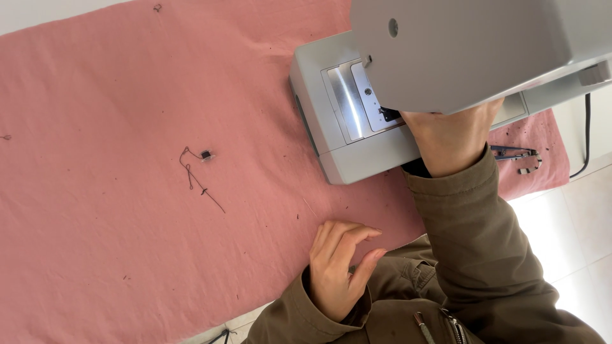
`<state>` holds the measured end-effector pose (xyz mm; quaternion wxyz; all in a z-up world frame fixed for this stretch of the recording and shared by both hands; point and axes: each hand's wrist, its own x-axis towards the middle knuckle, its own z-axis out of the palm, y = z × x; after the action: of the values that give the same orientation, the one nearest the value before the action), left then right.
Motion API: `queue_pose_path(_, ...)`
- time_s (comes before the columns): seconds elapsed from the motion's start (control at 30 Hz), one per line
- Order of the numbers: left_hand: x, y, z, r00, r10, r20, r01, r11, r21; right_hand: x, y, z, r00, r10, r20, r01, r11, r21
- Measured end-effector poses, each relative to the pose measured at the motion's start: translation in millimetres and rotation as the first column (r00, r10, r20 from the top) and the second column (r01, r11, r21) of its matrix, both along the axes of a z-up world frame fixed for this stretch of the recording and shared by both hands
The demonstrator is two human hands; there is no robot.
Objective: Threading a Singer sewing machine and preparing the bobbin for use.
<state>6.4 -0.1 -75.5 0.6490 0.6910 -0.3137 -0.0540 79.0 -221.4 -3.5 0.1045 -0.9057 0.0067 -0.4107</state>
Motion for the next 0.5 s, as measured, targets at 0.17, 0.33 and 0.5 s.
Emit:
queue_pose_path(0.17, -0.5, 0.2, -0.7, 1.0, 0.004, 0.0, -0.004, 1.0, 0.001, 2.4, 2.5, 2.1, 1.0, -0.001, 0.017, 0.001, 0.999, -0.046)
queue_pose_path(0.33, -0.7, 0.1, -1.5, 1.0, 0.008, 0.01, -0.008, 1.0, 0.002, 1.4, 0.3, -0.8, 1.0, -0.009, 0.026, 0.01, 0.999, -0.035)
queue_pose_path(0.5, -0.2, -0.4, -1.5, 1.0, 0.008, 0.018, -0.008, 1.0, 0.003, -0.3, 0.3, -1.5, 1.0, 0.015, 0.001, -0.015, 0.999, 0.043)
